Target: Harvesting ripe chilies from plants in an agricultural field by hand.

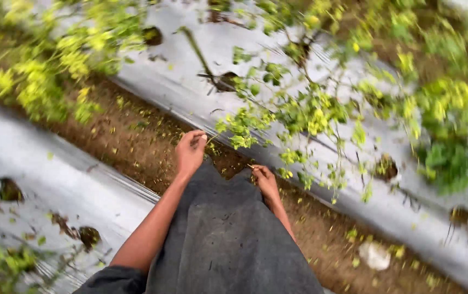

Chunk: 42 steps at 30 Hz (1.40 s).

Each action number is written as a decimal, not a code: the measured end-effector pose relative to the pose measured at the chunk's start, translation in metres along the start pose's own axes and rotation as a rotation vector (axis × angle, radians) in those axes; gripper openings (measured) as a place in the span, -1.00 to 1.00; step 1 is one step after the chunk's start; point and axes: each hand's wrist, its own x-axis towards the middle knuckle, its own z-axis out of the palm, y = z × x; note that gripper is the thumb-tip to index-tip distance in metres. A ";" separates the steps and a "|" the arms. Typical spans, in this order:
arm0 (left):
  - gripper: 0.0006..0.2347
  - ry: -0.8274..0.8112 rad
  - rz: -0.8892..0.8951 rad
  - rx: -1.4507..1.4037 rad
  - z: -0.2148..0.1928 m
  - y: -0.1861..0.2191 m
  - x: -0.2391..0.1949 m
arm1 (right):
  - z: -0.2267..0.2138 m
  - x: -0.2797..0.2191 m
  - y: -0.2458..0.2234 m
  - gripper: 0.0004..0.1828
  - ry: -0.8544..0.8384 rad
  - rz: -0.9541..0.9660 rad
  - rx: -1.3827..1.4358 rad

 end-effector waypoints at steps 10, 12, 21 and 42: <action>-0.85 0.474 -0.214 -0.147 -0.067 -0.073 -0.083 | 0.066 0.000 -0.071 -0.64 -0.521 -0.199 -0.425; -0.85 0.549 -0.240 -0.194 -0.073 -0.101 -0.093 | 0.076 0.004 -0.079 -0.63 -0.571 -0.222 -0.469; -0.82 0.539 -0.277 -0.317 -0.090 -0.074 -0.069 | 0.124 -0.052 -0.174 -0.61 -0.751 -0.335 -0.383; -0.83 0.353 0.309 -0.299 -0.237 0.056 0.190 | 0.347 -0.008 -0.427 -0.54 0.066 -1.162 -0.510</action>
